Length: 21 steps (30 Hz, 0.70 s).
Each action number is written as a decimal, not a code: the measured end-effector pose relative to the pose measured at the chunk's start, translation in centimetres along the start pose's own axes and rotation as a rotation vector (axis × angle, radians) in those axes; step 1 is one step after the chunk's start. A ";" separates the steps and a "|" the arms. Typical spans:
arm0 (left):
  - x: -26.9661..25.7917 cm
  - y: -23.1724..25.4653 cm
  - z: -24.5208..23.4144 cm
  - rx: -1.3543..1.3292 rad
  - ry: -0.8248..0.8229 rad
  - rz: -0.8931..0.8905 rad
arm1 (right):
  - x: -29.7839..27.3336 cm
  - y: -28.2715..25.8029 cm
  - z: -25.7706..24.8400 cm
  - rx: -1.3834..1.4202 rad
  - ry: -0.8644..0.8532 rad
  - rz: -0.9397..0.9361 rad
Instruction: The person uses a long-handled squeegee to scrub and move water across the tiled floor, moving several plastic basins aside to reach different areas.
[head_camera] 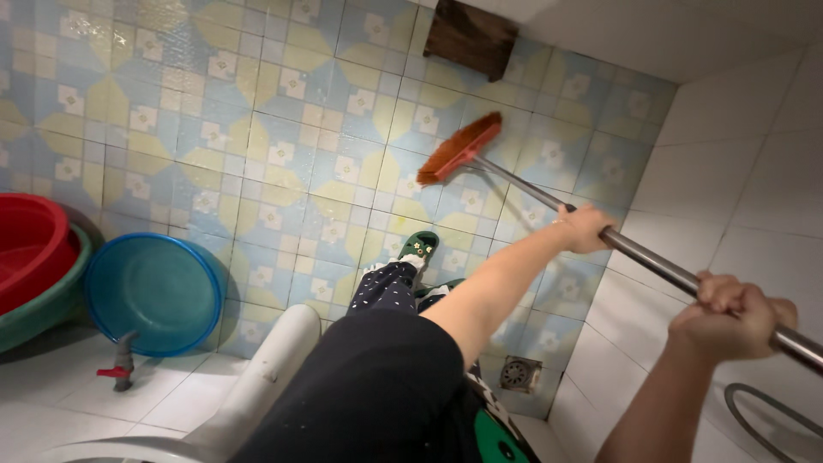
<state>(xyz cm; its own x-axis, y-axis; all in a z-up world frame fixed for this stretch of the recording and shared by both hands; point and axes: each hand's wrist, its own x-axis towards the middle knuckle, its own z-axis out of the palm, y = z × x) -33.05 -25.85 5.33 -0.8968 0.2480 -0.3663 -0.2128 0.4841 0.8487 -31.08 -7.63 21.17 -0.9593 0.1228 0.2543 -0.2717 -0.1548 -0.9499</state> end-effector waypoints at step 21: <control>-1.4 -0.7 5.0 -0.174 0.356 -0.046 | 1.4 -1.5 0.3 -0.089 -0.220 0.166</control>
<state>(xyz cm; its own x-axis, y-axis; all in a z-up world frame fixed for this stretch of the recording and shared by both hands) -29.69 -22.37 3.31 -0.9568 -0.0921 -0.2759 -0.2908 0.3305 0.8979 -32.01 -7.53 23.03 -0.9864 -0.1144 0.1181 -0.1109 -0.0672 -0.9916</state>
